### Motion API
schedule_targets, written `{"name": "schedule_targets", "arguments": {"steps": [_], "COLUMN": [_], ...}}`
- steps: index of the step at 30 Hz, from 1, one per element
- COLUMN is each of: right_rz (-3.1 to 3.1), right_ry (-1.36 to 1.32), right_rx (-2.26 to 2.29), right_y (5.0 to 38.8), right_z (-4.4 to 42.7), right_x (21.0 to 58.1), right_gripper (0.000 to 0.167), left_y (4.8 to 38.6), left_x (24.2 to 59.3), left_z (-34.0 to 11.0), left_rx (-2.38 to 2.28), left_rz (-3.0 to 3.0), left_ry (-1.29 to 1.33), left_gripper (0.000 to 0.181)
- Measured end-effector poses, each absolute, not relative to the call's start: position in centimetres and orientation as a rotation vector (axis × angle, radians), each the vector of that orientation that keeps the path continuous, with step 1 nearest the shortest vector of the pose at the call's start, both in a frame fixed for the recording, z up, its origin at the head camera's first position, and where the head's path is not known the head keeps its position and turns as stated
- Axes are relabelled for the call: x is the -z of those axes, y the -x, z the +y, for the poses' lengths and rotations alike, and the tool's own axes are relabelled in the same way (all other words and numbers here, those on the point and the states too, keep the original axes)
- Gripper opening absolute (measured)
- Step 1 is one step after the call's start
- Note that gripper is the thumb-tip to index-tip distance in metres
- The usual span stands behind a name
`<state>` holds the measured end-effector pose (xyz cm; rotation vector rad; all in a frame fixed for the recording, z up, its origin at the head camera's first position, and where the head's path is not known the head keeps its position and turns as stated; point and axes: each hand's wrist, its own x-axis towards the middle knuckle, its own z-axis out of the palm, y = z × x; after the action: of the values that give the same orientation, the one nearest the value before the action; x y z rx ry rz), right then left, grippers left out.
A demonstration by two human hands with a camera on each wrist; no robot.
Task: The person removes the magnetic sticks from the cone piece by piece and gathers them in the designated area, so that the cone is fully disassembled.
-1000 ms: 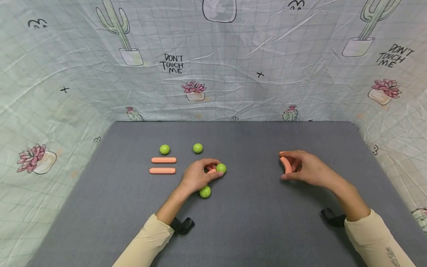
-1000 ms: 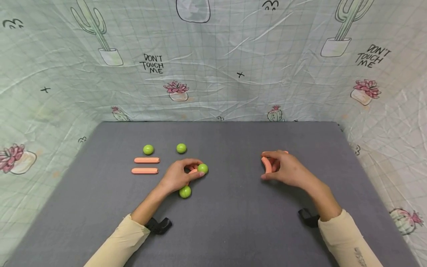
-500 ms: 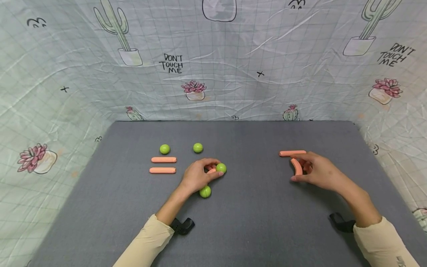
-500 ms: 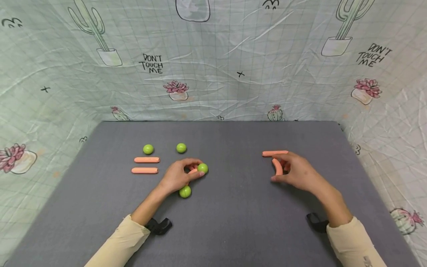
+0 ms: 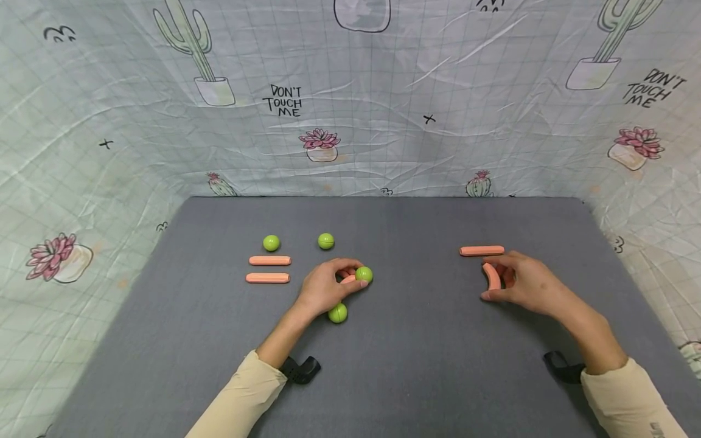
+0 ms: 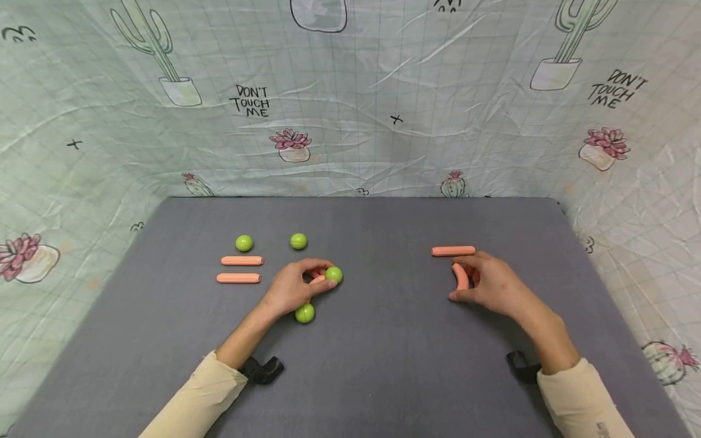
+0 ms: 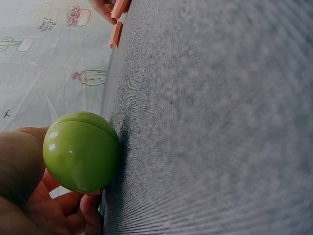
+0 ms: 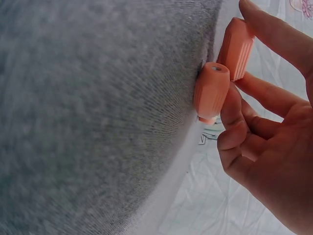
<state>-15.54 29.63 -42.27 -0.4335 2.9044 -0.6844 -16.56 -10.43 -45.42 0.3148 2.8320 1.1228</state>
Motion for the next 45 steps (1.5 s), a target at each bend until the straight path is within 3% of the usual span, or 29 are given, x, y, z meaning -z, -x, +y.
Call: {"name": "schedule_targets", "arguments": {"steps": [13, 21, 28, 36, 45], "right_rz": [2.91, 2.898, 2.919, 2.871, 2.823], "right_ry": [0.472, 0.468, 0.69, 0.491, 0.563], "right_rx": [0.665, 0.679, 0.907, 0.968, 0.961], "right_y": [15.4, 15.4, 15.7, 16.0, 17.5], "right_z": [29.5, 29.3, 29.2, 27.3, 24.2], "right_x": [42.8, 42.8, 42.6, 41.7, 42.0], "right_gripper": [0.078, 0.077, 0.071, 0.046, 0.04], "left_y": [16.7, 16.7, 16.3, 15.5, 14.9], "left_x": [45.6, 45.8, 45.4, 45.1, 44.7], "left_z": [-10.4, -10.9, -11.6, -12.0, -12.2], "left_rx": [-1.131, -1.243, -1.294, -1.278, -1.237], "left_rz": [2.831, 2.746, 2.687, 2.736, 2.755], "left_ry": [-0.323, -0.361, -0.392, -0.395, -0.331], "left_gripper": [0.032, 0.043, 0.042, 0.038, 0.035]}}
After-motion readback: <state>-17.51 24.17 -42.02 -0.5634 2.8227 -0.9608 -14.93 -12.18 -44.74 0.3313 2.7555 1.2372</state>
